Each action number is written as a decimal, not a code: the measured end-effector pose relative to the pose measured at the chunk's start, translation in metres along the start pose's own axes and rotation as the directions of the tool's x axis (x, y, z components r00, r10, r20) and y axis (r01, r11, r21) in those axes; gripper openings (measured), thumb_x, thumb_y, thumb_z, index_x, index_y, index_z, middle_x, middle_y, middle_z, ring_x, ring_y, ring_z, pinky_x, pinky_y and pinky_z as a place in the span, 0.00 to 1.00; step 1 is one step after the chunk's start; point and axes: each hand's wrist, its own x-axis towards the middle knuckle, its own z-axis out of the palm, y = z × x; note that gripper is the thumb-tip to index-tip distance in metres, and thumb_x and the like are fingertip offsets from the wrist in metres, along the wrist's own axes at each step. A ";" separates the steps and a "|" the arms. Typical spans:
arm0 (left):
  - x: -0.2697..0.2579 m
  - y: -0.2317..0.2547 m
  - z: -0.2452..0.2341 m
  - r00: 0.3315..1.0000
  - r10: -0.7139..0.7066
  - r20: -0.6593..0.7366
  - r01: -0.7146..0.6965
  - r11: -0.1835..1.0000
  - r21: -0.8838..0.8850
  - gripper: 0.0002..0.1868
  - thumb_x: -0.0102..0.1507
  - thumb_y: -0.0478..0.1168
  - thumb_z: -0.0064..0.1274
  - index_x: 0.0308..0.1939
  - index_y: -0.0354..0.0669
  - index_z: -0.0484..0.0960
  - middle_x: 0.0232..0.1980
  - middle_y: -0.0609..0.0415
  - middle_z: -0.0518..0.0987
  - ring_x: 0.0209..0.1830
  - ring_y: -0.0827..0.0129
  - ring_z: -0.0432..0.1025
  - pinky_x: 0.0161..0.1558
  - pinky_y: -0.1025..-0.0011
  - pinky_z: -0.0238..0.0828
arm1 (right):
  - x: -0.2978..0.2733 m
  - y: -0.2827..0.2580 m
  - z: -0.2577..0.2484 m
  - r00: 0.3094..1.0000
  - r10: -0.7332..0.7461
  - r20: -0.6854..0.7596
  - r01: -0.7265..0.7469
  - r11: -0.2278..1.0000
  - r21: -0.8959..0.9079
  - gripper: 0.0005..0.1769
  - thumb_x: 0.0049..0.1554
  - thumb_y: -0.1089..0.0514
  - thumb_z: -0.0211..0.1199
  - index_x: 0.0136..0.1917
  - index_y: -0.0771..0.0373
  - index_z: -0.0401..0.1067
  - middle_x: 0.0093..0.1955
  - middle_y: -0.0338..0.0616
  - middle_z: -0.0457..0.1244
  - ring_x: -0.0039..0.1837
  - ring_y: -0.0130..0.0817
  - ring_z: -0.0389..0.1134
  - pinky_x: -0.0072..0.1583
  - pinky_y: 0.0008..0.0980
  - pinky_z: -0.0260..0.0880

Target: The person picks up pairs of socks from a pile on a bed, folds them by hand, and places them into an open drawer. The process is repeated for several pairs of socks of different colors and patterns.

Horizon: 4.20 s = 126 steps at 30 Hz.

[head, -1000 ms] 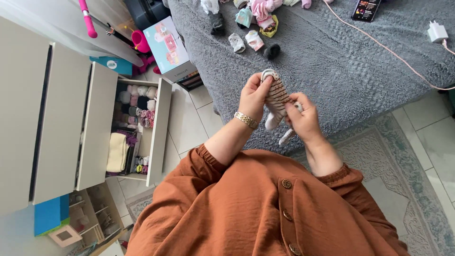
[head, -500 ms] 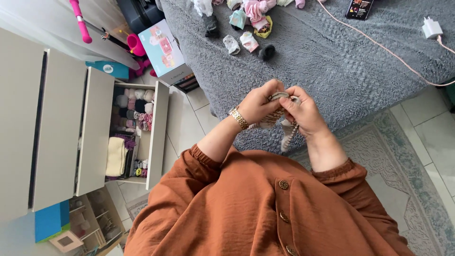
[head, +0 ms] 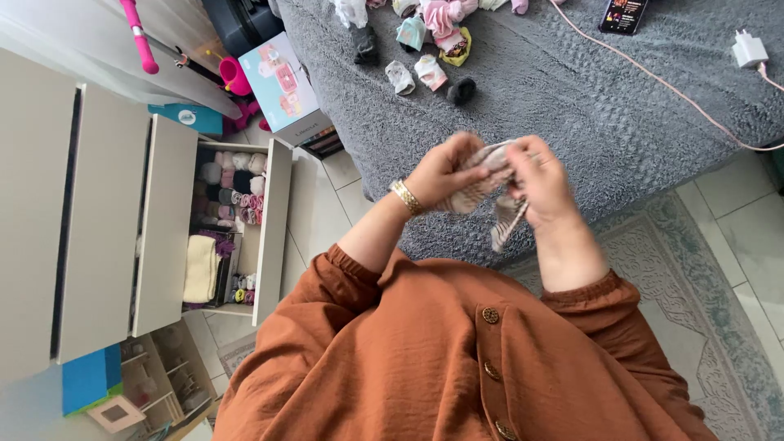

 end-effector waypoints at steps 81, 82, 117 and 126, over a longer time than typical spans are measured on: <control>-0.062 -0.041 -0.010 0.862 -0.405 0.304 0.457 0.881 -0.122 0.13 0.62 0.39 0.63 0.49 0.40 0.82 0.43 0.61 0.83 0.43 0.80 0.76 0.46 0.75 0.77 | -0.003 0.027 -0.024 0.978 0.052 -0.200 0.037 0.907 0.419 0.05 0.70 0.58 0.58 0.54 0.61 0.70 0.50 0.41 0.68 0.51 0.32 0.72 0.57 0.36 0.76; -0.065 -0.045 -0.013 0.861 -0.408 0.305 0.460 0.879 -0.122 0.13 0.62 0.39 0.63 0.49 0.40 0.82 0.43 0.61 0.83 0.43 0.80 0.76 0.46 0.75 0.77 | -0.005 0.026 -0.023 0.978 0.056 -0.201 0.035 0.907 0.421 0.05 0.70 0.58 0.58 0.54 0.61 0.70 0.50 0.41 0.68 0.51 0.32 0.72 0.57 0.36 0.76; -0.053 -0.299 0.082 0.513 -0.793 -0.330 0.774 0.593 -0.222 0.14 0.62 0.46 0.63 0.39 0.38 0.81 0.29 0.58 0.81 0.16 0.78 0.69 0.20 0.75 0.67 | 0.042 0.174 -0.039 0.812 -0.572 0.120 0.180 0.049 -0.982 0.08 0.64 0.59 0.64 0.56 0.62 0.73 0.47 0.47 0.69 0.51 0.48 0.70 0.54 0.43 0.70; -0.071 -0.306 0.080 0.579 -0.792 -0.195 0.671 0.599 -0.437 0.09 0.64 0.40 0.60 0.41 0.38 0.80 0.29 0.58 0.80 0.19 0.78 0.69 0.21 0.77 0.66 | 0.026 0.173 -0.020 0.818 -0.543 0.191 0.233 0.009 -0.972 0.11 0.61 0.61 0.64 0.58 0.62 0.74 0.51 0.45 0.70 0.54 0.45 0.70 0.57 0.42 0.70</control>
